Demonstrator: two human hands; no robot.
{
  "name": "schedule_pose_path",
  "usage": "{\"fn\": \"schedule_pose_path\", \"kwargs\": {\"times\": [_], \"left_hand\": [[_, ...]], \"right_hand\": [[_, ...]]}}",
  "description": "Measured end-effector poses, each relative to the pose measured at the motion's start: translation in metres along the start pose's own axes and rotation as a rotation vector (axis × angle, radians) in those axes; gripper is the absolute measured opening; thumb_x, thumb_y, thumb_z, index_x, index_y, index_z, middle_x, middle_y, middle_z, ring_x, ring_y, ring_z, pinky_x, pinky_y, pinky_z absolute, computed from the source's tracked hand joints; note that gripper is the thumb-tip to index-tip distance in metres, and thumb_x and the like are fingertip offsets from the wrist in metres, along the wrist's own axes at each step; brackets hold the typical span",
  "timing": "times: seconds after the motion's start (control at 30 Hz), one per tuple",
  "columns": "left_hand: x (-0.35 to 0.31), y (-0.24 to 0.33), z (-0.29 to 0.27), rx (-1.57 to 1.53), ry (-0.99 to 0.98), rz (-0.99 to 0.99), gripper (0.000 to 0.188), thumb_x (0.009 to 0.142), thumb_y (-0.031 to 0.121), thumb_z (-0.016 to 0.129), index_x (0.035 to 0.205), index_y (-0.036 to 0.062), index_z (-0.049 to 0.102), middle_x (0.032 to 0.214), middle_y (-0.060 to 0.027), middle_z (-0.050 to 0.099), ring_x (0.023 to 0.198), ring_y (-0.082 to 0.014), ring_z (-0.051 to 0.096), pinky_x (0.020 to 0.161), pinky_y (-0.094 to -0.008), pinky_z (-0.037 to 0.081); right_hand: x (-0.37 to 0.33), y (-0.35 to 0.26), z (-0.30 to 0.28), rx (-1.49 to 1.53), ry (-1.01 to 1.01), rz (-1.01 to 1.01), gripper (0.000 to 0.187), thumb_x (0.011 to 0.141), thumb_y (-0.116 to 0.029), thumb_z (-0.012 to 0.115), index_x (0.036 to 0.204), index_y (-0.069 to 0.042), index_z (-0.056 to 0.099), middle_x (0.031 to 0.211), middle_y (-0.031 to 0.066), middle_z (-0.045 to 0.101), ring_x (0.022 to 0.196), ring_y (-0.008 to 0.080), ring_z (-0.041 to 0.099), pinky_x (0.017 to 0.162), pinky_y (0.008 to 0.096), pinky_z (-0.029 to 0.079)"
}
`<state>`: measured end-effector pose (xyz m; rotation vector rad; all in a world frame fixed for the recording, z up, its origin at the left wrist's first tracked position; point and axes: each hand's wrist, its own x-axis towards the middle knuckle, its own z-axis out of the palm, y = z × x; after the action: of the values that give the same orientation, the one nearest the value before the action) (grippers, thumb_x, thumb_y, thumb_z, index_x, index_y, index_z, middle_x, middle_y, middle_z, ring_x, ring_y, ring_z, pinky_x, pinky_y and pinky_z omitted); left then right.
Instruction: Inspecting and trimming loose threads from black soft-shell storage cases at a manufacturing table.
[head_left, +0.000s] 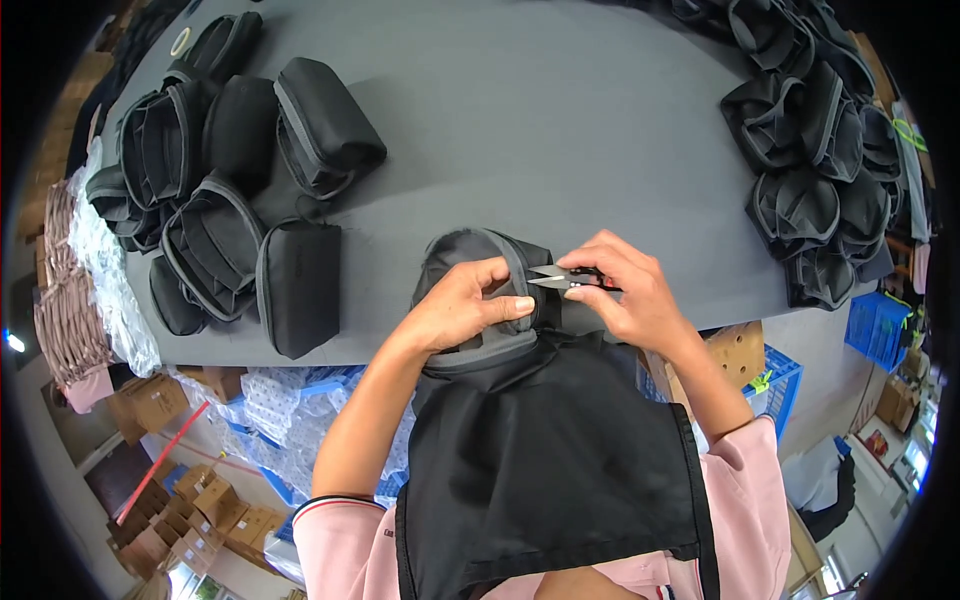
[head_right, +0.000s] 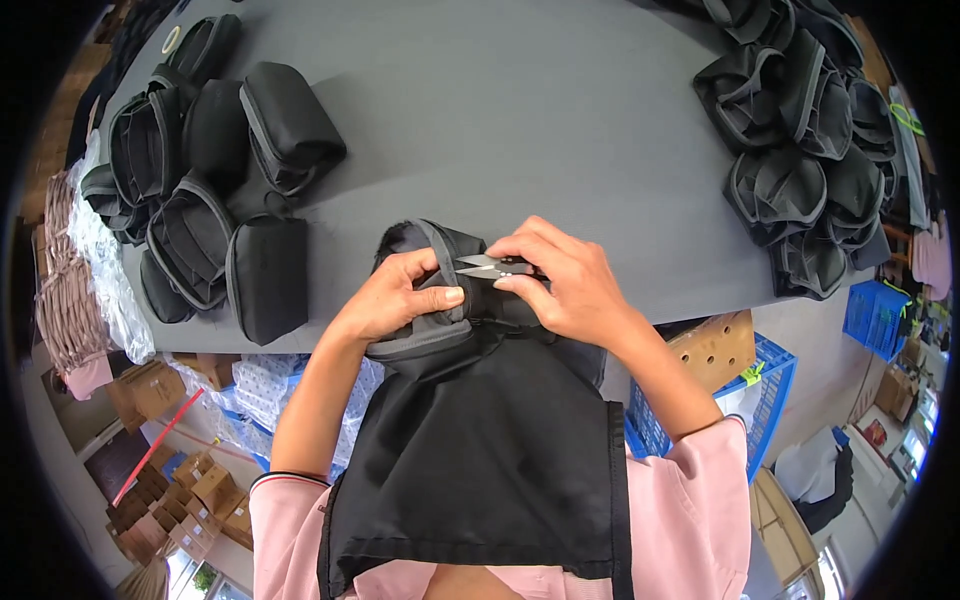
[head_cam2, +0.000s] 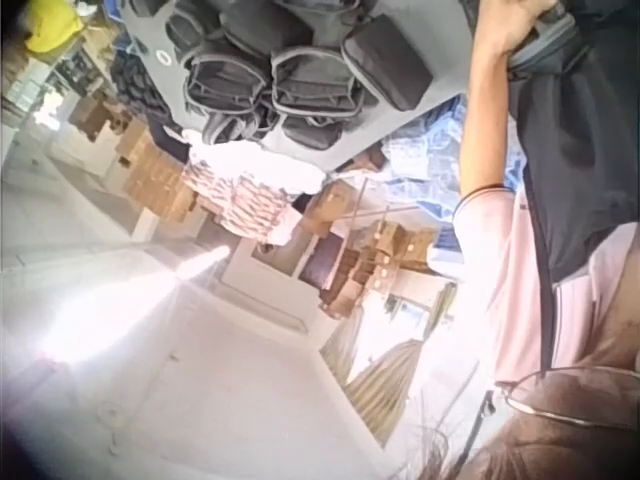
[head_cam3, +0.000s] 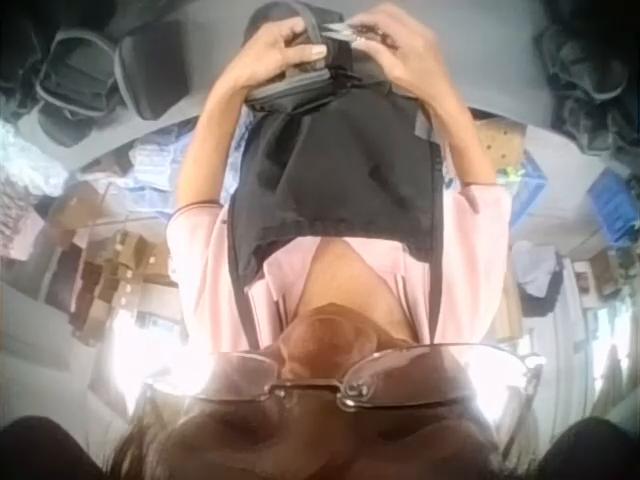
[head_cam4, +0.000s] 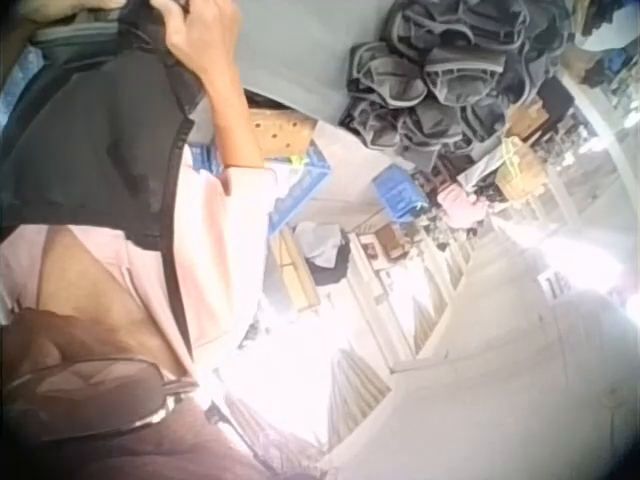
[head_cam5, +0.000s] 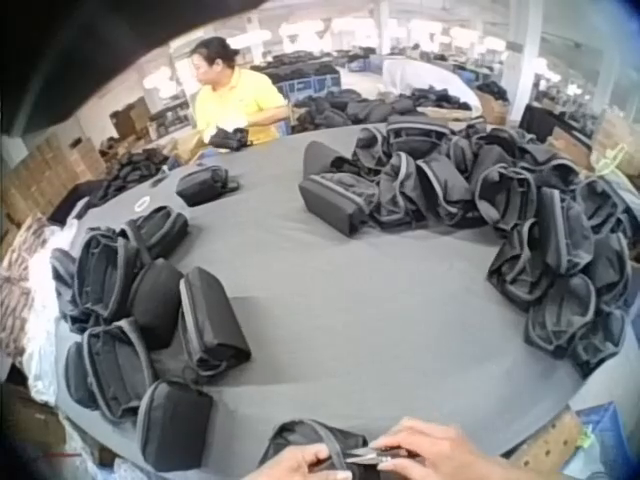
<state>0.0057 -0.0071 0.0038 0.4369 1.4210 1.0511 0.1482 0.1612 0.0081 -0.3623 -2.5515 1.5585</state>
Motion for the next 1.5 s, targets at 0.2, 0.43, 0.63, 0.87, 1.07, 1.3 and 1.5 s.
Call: {"fn": "schedule_pose_path", "kwargs": {"times": [0.2, 0.43, 0.63, 0.87, 1.07, 1.3, 1.5], "left_hand": [[0.005, -0.007, -0.002, 0.012, -0.064, -0.054, 0.023, 0.08, 0.018, 0.069, 0.091, -0.0002, 0.061, 0.08, 0.0008, 0.058, 0.077, -0.0071, 0.049, 0.069, -0.0237, 0.04], [0.001, -0.002, 0.0, -0.059, -0.051, 0.026, 0.023, 0.08, 0.016, 0.068, 0.095, -0.0005, 0.06, 0.082, 0.0007, 0.058, 0.077, -0.007, 0.049, 0.071, -0.0236, 0.041], [0.001, -0.001, -0.004, -0.002, -0.05, -0.055, 0.027, 0.081, 0.015, 0.068, 0.101, -0.0016, 0.06, 0.091, -0.001, 0.061, 0.085, -0.0077, 0.052, 0.078, -0.0246, 0.043], [-0.002, -0.003, 0.0, -0.002, 0.055, 0.003, 0.027, 0.085, 0.014, 0.063, 0.106, -0.002, 0.057, 0.097, -0.004, 0.061, 0.09, -0.0094, 0.052, 0.082, -0.0264, 0.043], [-0.006, -0.006, 0.002, -0.076, 0.163, 0.078, 0.028, 0.088, 0.01, 0.056, 0.113, -0.002, 0.052, 0.103, -0.0057, 0.06, 0.097, -0.0109, 0.053, 0.087, -0.0278, 0.042], [-0.005, -0.013, 0.006, -0.13, 0.15, 0.086, 0.027, 0.089, 0.01, 0.054, 0.113, -0.0011, 0.052, 0.105, -0.0055, 0.059, 0.098, -0.0116, 0.053, 0.088, -0.0283, 0.042], [-0.006, -0.012, 0.004, -0.136, 0.13, 0.095, 0.026, 0.088, 0.012, 0.055, 0.111, 0.0, 0.053, 0.101, -0.0035, 0.059, 0.095, -0.0099, 0.052, 0.085, -0.0269, 0.042]], "right_hand": [[0.017, 0.008, -0.002, -0.121, 0.009, -0.3, 0.022, 0.07, -0.008, 0.069, 0.091, -0.008, 0.063, 0.081, 0.0028, 0.059, 0.062, 0.0199, 0.054, 0.059, 0.0309, 0.039], [0.014, 0.009, -0.007, -0.282, 0.033, -0.384, 0.018, 0.069, -0.009, 0.07, 0.086, -0.008, 0.065, 0.077, 0.0019, 0.061, 0.06, 0.02, 0.052, 0.058, 0.0305, 0.036], [0.008, 0.007, 0.012, -0.148, 0.093, -0.251, 0.02, 0.068, -0.007, 0.07, 0.088, -0.008, 0.066, 0.077, 0.0022, 0.061, 0.063, 0.018, 0.055, 0.057, 0.03, 0.039], [0.002, 0.005, 0.023, 0.013, 0.204, -0.108, 0.019, 0.07, -0.002, 0.067, 0.089, -0.006, 0.065, 0.077, 0.0049, 0.06, 0.062, 0.0191, 0.056, 0.058, 0.0292, 0.041], [-0.032, 0.007, 0.026, 0.004, 0.184, 0.003, 0.024, 0.068, -0.002, 0.07, 0.091, -0.006, 0.065, 0.081, 0.005, 0.06, 0.065, 0.0187, 0.058, 0.059, 0.0293, 0.043], [-0.026, 0.003, 0.032, 0.022, 0.15, -0.049, 0.025, 0.068, -0.002, 0.072, 0.092, -0.006, 0.065, 0.08, 0.0046, 0.057, 0.063, 0.0185, 0.057, 0.057, 0.0301, 0.045], [-0.022, 0.003, 0.026, -0.164, 0.133, -0.204, 0.023, 0.067, -0.004, 0.072, 0.089, -0.007, 0.065, 0.076, 0.0034, 0.056, 0.058, 0.0175, 0.054, 0.053, 0.0296, 0.04]]}}
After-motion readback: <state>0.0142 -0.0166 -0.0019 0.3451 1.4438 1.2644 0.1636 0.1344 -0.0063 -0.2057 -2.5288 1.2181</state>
